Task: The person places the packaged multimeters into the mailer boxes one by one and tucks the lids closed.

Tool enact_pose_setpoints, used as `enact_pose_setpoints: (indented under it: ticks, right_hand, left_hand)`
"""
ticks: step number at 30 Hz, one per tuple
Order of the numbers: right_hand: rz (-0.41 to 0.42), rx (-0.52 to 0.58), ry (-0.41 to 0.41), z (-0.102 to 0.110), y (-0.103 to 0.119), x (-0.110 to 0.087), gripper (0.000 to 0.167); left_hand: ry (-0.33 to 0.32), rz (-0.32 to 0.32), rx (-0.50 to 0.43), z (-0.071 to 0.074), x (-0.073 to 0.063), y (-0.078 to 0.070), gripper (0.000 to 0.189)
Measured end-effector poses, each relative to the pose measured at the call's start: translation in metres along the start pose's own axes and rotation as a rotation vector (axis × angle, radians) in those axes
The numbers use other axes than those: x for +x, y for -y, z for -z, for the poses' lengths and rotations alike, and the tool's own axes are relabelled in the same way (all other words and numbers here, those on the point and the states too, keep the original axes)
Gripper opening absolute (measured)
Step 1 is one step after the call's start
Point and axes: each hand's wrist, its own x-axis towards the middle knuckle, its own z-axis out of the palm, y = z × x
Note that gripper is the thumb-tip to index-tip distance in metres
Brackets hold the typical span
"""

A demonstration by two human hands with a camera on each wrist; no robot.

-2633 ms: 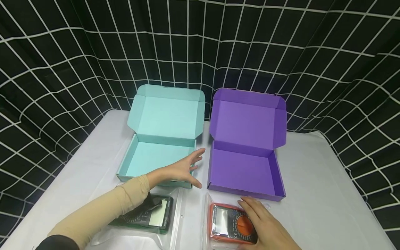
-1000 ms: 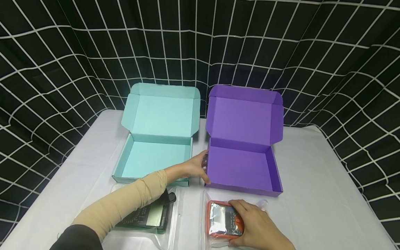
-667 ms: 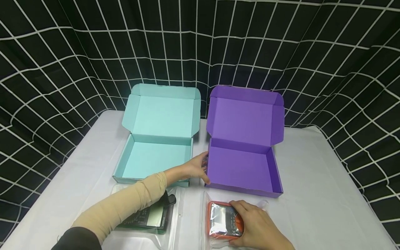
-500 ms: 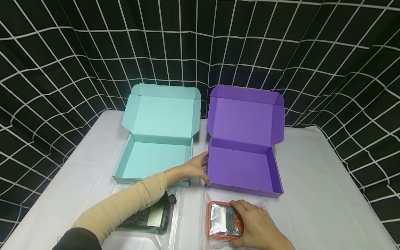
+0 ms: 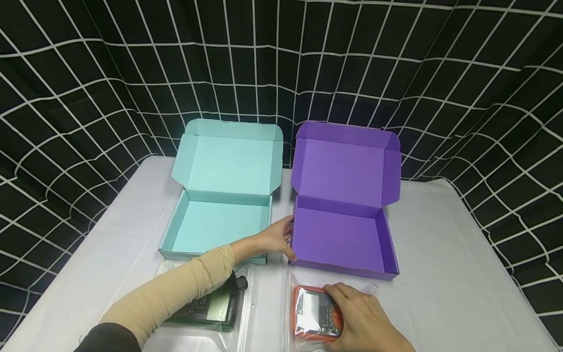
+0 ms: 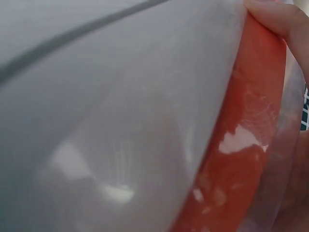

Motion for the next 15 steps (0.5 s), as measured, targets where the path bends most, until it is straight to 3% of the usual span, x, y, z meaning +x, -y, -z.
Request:
enact_pose_setpoints:
  ticks: [15]
  right_hand:
    - [0.091, -0.077, -0.068, 0.0080, -0.0001, -0.0015, 0.095]
  left_hand:
    - [-0.005, -0.015, 0.021, -0.0004, 0.0011, 0.0029, 0.111]
